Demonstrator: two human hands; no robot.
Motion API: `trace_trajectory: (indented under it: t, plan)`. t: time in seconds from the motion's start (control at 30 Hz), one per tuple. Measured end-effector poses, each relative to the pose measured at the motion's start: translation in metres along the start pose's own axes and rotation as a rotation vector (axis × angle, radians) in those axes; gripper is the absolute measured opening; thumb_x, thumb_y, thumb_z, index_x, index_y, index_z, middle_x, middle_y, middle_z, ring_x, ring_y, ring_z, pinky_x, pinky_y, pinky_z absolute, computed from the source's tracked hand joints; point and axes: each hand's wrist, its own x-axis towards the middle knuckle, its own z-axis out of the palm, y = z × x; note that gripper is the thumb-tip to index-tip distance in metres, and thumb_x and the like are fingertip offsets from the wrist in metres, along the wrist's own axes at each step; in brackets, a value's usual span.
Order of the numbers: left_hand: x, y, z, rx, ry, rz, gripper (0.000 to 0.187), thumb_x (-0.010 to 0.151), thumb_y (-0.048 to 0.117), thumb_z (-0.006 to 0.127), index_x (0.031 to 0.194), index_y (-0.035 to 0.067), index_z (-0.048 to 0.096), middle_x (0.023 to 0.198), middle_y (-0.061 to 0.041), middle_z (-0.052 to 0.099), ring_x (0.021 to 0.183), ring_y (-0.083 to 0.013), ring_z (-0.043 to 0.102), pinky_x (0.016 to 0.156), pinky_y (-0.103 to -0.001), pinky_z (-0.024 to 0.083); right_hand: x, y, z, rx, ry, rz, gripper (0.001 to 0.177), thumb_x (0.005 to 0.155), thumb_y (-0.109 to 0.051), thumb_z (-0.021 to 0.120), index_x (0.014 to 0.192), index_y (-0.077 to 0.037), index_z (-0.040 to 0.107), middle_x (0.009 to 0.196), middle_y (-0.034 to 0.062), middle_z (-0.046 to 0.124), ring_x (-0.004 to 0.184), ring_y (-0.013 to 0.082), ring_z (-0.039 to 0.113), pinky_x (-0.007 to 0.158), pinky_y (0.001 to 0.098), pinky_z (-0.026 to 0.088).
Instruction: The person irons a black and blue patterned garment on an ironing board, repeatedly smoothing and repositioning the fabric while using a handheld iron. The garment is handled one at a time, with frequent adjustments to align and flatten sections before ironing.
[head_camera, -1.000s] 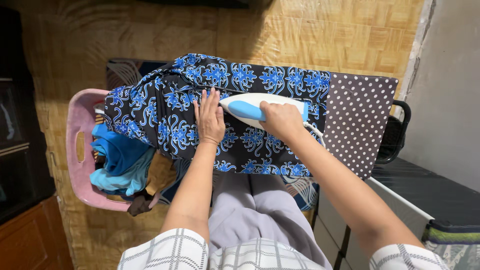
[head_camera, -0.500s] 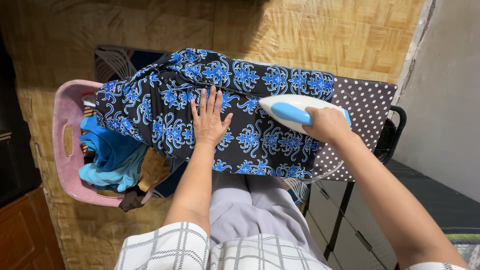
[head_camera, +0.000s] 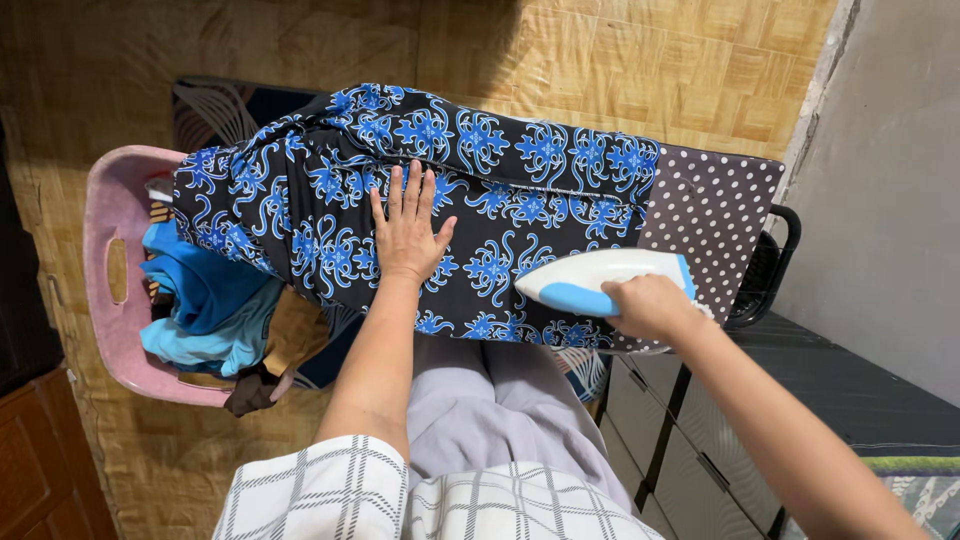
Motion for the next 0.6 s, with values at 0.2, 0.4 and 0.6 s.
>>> trace_trajectory:
  t: [0.2,0.4,0.6]
  plan:
    - [0.002,0.004,-0.007,-0.053,-0.013,0.002,0.083,0.101,0.056,0.051,0.167,0.015,0.02,0.174,-0.003,0.006,0.16,-0.028,0.002,0.126,-0.06,0.004,-0.019,-0.012,0.032,-0.013,-0.053,-0.045,0.024,0.075,-0.027,0.075,0.093,-0.014,0.068,0.078,0.0154,0.073,0.077,0.0373,0.072,0.073,0.0503,0.056]
    - [-0.005,-0.002,-0.028,-0.207,0.069,0.028,0.078,0.101,0.039,0.061,0.166,0.012,0.025,0.175,-0.006,0.011,0.161,-0.0289,0.006,0.128,-0.06,0.006,-0.039,-0.049,0.037,0.218,0.112,0.09,0.04,0.071,-0.027,0.077,0.106,-0.009,0.07,0.082,0.0223,0.073,0.079,0.0412,0.071,0.076,0.0524,0.055]
    - [-0.036,-0.072,-0.059,-0.228,0.275,-0.32,0.069,0.098,0.025,0.07,0.159,0.012,0.041,0.173,-0.009,0.021,0.162,-0.0315,0.016,0.129,-0.058,0.013,0.003,-0.134,0.001,0.642,0.296,0.203,0.032,0.081,-0.028,0.072,0.095,0.0,0.068,0.08,0.0244,0.072,0.079,0.041,0.072,0.074,0.0463,0.057]
